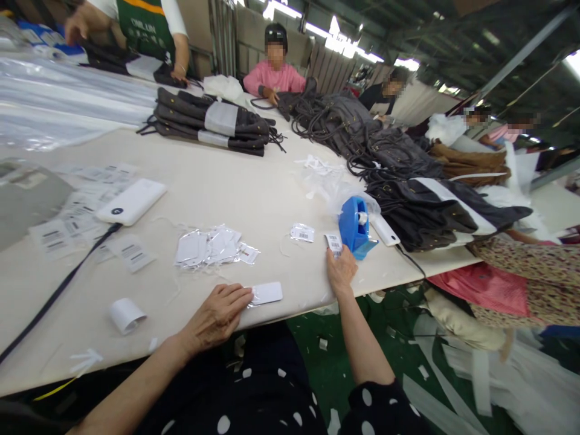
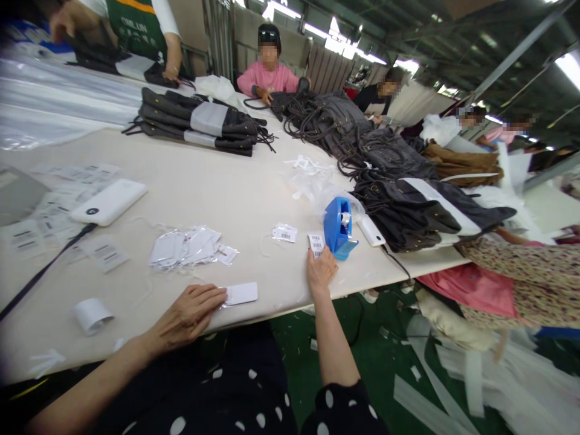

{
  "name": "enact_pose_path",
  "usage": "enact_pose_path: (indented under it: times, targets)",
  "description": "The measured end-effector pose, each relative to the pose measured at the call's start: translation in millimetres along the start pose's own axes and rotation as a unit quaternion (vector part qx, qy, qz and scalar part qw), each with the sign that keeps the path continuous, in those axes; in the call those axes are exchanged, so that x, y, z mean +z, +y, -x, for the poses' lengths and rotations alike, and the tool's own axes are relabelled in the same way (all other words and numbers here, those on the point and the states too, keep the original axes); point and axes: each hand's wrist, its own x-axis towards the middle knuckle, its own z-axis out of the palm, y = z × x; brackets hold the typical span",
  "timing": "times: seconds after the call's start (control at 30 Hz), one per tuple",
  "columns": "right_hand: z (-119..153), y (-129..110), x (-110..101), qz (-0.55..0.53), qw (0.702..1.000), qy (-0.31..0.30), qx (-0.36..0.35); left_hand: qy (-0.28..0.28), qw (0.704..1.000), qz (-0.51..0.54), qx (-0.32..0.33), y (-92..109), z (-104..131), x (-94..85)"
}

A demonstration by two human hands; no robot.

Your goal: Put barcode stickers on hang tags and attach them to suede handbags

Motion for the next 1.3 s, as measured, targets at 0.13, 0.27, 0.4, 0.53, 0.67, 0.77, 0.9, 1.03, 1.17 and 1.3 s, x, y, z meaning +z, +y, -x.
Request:
enact_pose_path:
  times: [0.13,0.27,0.4,0.53,0.67,0.77,0.9,1.03,1.17,1.3]
  targets:
    - [2,2,-3,-0.015,1.0,0.0,-0.005,-0.009,1.0,-0.003,-0.001,1,-1,-0.9]
    - [3,-1,-6,-0.023,1.0,-0.007,-0.007,-0.003,1.0,-0.005,0.001,1,-2,-2.0]
    - [3,-2,-8,-0.027,1.0,-0.005,-0.006,0.001,1.0,-0.001,-0.002,1,-1,-2.2]
    - [1,-4,-12,-0.037,0.999,0.007,-0.012,-0.001,1.0,0.003,-0.005,1,0,-0.4]
    - [4,-11,-20,-0.081,0.992,0.077,-0.054,-0.003,1.0,0.004,-0.008,-1,1,0.7]
    - [17,-24,-30,-0.127,0.98,0.11,-0.103,0.003,1.0,0.006,-0.006,-1,3,-2.8]
    - [52,-54,-47,-0.197,0.957,0.12,-0.175,0.05,0.998,0.016,-0.028,14,-6,-14.3]
    - [97,-88,-64,-0.265,0.934,0.069,-0.228,0.151,0.937,0.213,-0.233,45,-39,-22.1]
    - [131,-110,-78,-0.308,0.915,0.025,-0.261,0.17,0.712,0.549,-0.403,67,-69,-22.3]
    - [135,-112,-94,-0.339,0.901,-0.029,-0.267,0.175,0.613,0.629,-0.445,71,-71,-30.6]
